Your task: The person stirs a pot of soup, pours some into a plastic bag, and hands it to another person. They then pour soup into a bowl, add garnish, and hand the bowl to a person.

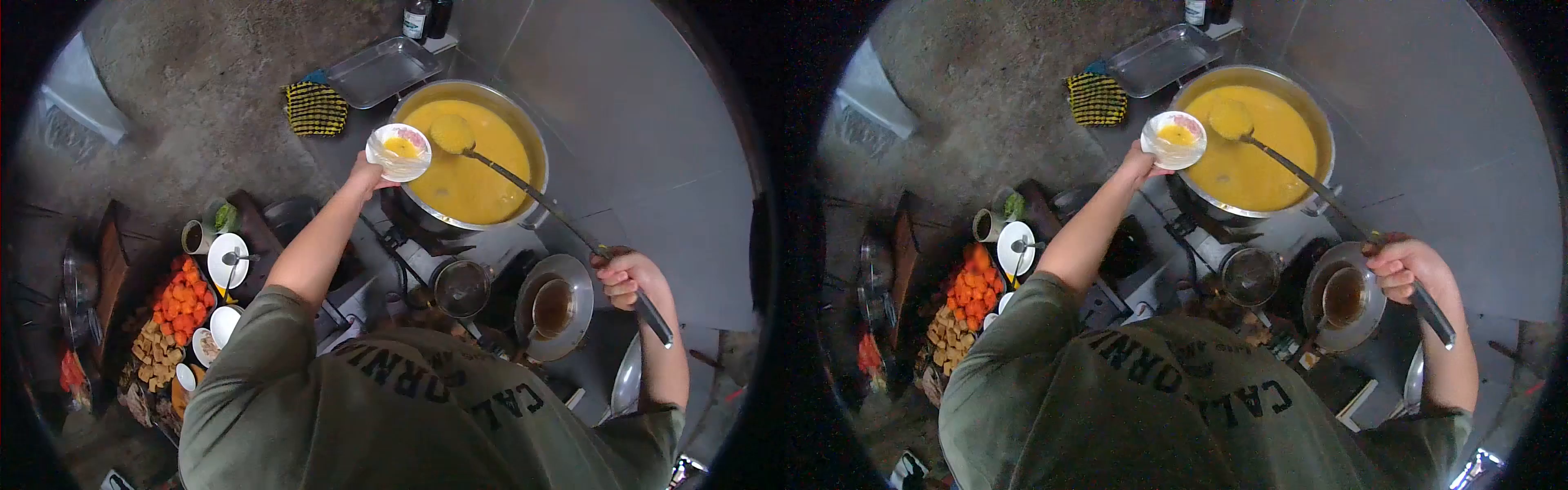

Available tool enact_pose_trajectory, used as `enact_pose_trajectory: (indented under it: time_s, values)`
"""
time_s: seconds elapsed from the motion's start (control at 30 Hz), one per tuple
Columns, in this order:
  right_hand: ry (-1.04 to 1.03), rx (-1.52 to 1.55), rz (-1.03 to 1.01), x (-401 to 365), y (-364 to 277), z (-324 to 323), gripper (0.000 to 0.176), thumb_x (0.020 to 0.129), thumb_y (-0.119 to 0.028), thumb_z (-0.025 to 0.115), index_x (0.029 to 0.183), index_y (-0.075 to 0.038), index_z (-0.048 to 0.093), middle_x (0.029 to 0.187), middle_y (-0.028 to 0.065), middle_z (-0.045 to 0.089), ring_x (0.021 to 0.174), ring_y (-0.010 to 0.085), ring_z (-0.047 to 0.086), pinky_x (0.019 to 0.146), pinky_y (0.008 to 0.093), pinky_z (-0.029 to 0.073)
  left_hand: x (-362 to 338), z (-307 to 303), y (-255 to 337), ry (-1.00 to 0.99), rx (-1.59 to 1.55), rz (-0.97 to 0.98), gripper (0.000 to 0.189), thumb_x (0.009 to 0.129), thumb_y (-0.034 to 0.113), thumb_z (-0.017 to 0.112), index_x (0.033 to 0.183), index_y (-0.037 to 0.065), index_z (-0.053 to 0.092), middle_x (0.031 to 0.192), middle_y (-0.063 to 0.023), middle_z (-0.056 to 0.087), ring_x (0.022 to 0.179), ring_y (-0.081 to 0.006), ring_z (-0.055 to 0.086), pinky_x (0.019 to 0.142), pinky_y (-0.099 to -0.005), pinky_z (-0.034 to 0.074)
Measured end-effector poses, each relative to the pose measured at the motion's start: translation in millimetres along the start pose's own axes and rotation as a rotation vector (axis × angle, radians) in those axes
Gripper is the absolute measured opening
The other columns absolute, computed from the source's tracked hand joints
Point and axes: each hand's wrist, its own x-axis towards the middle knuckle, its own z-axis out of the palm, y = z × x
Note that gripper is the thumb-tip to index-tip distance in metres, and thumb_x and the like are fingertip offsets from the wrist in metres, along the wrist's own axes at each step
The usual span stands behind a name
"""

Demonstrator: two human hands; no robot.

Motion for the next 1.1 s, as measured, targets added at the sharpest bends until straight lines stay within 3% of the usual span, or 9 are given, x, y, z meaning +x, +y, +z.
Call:
enact_pose_trajectory:
  time_s: [0.13, 0.23, 0.43, 0.53, 0.6, 0.7, 0.93, 1.03, 1.1]
  values:
    - [-0.058, -0.159, -0.09, -36.4, 3.6, 15.9, 0.01, 0.079, 0.006, 0.049, 0.085, -0.003, 0.048, 0.05, -0.0036, 0.037, 0.032, 0.0034, 0.035, 0.025, 0.0197, 0.024, 13.5, 23.9, -5.6, 0.036, -0.022, -0.016, 0.053, 0.077, -0.017, 0.036, 0.128, -0.001, 0.037, 0.114, -0.0217, 0.055, 0.088, -0.0346, 0.065, 0.061, -0.0375, 0.061]
    - [-0.078, -0.183, -0.061, -46.6, 7.7, 18.2, 0.012, 0.077, 0.005, 0.052, 0.084, -0.003, 0.047, 0.049, -0.0039, 0.035, 0.033, 0.0034, 0.034, 0.026, 0.0209, 0.024, 26.8, 36.4, -9.0, -0.071, 0.022, -0.049, 0.056, 0.078, -0.016, 0.035, 0.131, 0.001, 0.032, 0.117, -0.0222, 0.053, 0.091, -0.0351, 0.064, 0.061, -0.038, 0.061]
    - [0.321, -0.643, -0.202, -37.0, 40.1, 50.5, 0.025, 0.068, 0.007, 0.058, 0.089, 0.001, 0.048, 0.051, 0.0024, 0.044, 0.034, 0.0073, 0.038, 0.03, 0.023, 0.028, 31.4, 62.8, -11.1, -0.014, -0.075, -0.047, 0.06, 0.079, -0.016, 0.032, 0.135, 0.004, 0.024, 0.122, -0.0235, 0.049, 0.092, -0.0354, 0.064, 0.062, -0.0388, 0.061]
    - [0.446, -1.257, -0.403, -31.1, 58.0, 54.4, 0.015, 0.071, 0.001, 0.057, 0.084, 0.002, 0.05, 0.056, 0.0079, 0.054, 0.037, 0.0112, 0.044, 0.036, 0.028, 0.036, 38.3, 64.8, -10.1, -0.034, -0.122, -0.076, 0.06, 0.079, -0.016, 0.031, 0.135, 0.005, 0.024, 0.125, -0.0237, 0.047, 0.092, -0.0362, 0.064, 0.063, -0.0391, 0.061]
    - [0.432, -1.641, -0.701, -26.2, 70.1, 42.5, 0.011, 0.073, -0.001, 0.057, 0.082, 0.002, 0.051, 0.055, 0.007, 0.053, 0.038, 0.0117, 0.047, 0.039, 0.0287, 0.038, 42.8, 63.8, -10.2, -0.074, -0.141, -0.052, 0.06, 0.079, -0.016, 0.031, 0.135, 0.005, 0.024, 0.125, -0.0236, 0.047, 0.092, -0.0363, 0.064, 0.064, -0.0391, 0.061]
    - [0.482, -1.244, -0.332, -41.6, 64.5, 59.5, 0.012, 0.072, 0.0, 0.058, 0.082, 0.0, 0.051, 0.054, 0.0049, 0.052, 0.038, 0.0113, 0.047, 0.036, 0.0267, 0.035, 44.0, 65.3, -7.2, -0.028, -0.143, -0.032, 0.059, 0.08, -0.016, 0.031, 0.135, 0.004, 0.025, 0.123, -0.0234, 0.049, 0.093, -0.0359, 0.064, 0.064, -0.039, 0.061]
    - [0.07, -0.362, -0.282, -20.2, 30.6, 10.6, 0.021, 0.07, 0.006, 0.06, 0.087, -0.004, 0.05, 0.054, -0.0004, 0.044, 0.036, 0.0045, 0.036, 0.032, 0.0218, 0.028, 33.3, 42.1, 5.0, -0.085, -0.113, -0.037, 0.055, 0.082, -0.014, 0.036, 0.133, 0.003, 0.025, 0.124, -0.0225, 0.049, 0.093, -0.0346, 0.064, 0.065, -0.0382, 0.061]
    - [0.081, -0.358, -0.263, 11.9, 20.1, 9.0, 0.022, 0.071, 0.004, 0.059, 0.091, -0.002, 0.051, 0.055, -0.0004, 0.043, 0.039, 0.0069, 0.041, 0.033, 0.0232, 0.031, 34.8, 29.7, 0.8, -0.067, -0.062, 0.002, 0.05, 0.083, -0.013, 0.04, 0.13, 0.001, 0.03, 0.119, -0.022, 0.052, 0.09, -0.0335, 0.065, 0.064, -0.0371, 0.061]
    - [0.26, -0.613, -0.317, 46.9, 23.7, 24.5, 0.023, 0.073, 0.003, 0.058, 0.095, 0.0, 0.051, 0.056, 0.0006, 0.045, 0.042, 0.009, 0.043, 0.035, 0.025, 0.033, 41.6, 19.6, -12.6, 0.008, -0.088, 0.04, 0.045, 0.084, -0.011, 0.041, 0.127, 0.0, 0.036, 0.114, -0.0214, 0.056, 0.088, -0.0325, 0.065, 0.064, -0.0363, 0.061]
